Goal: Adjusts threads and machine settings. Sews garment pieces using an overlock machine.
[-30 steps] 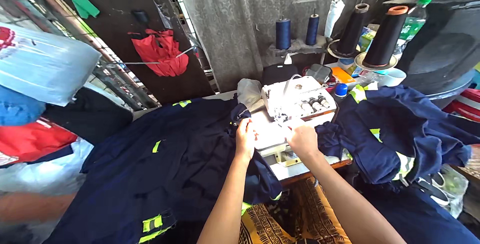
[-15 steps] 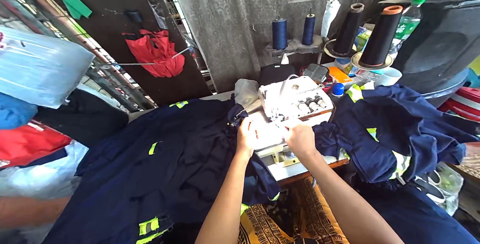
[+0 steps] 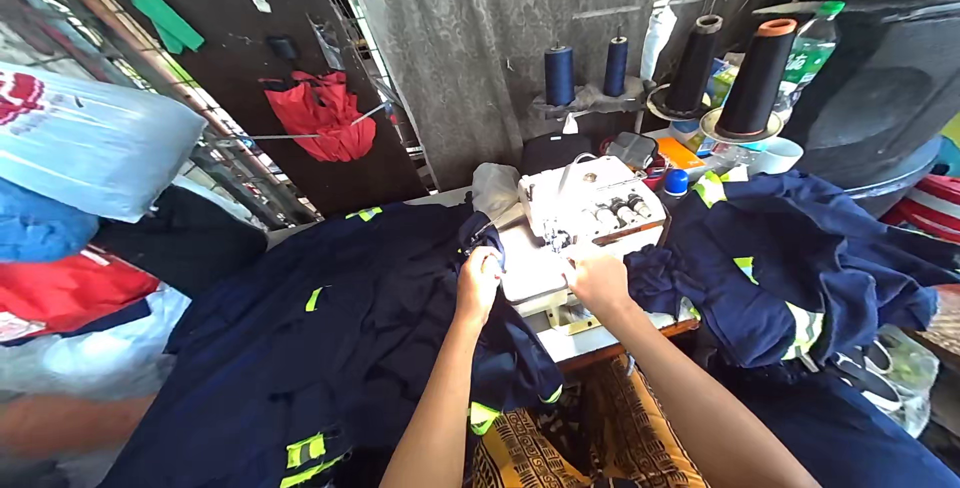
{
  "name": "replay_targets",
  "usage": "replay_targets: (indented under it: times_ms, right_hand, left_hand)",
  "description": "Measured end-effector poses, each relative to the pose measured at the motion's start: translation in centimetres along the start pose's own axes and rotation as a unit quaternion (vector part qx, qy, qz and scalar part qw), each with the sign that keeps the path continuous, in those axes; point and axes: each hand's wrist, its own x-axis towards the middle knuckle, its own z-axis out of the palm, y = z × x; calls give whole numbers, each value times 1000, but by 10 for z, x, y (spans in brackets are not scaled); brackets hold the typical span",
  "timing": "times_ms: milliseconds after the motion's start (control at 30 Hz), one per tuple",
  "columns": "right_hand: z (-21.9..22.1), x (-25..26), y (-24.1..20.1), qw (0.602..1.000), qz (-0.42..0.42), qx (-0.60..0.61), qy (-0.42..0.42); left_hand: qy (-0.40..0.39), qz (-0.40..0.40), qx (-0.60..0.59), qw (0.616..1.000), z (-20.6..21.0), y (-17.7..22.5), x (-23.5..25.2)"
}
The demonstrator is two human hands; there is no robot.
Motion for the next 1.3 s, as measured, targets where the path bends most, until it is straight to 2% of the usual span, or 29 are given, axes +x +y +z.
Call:
replay_targets:
  times_ms: [167,300,367,467,533,667,867,1067,1167,1300]
  right_hand:
    - [-10,-11,-17,996,38,-66,-36]
    - [-18,-27,-15,991,78,-86,-70]
    - [-17,-33,-2,993,87,-57,-51]
    - [-12,-43,25,998,70,5,0]
    - [-7,-49,43,997,52,44,44]
    - [3,-59,66,989,23,92,116]
    - [13,-66,71,978,-21,138,153]
    - [12,-69,94,973,-12,150,173]
    - [4,-74,121,974,28,142,172]
    - [-17,-69,166,965,128,180,139]
  left_hand:
    - [-2,-13,102,995,-18,3,3]
    - [-39,62,249,966,-7,18,2]
    - [-72,93,298,947,1,18,4]
    - [-25,181,341,922,14,3,4]
    - [2,153,382,911,19,5,4]
    - [-19,49,445,894,24,18,10]
    - [34,58,416,907,24,5,28]
    - [100,80,394,910,2,-11,26]
    - [128,70,393,908,-18,-26,13]
    - [142,71,386,909,-46,-42,-8]
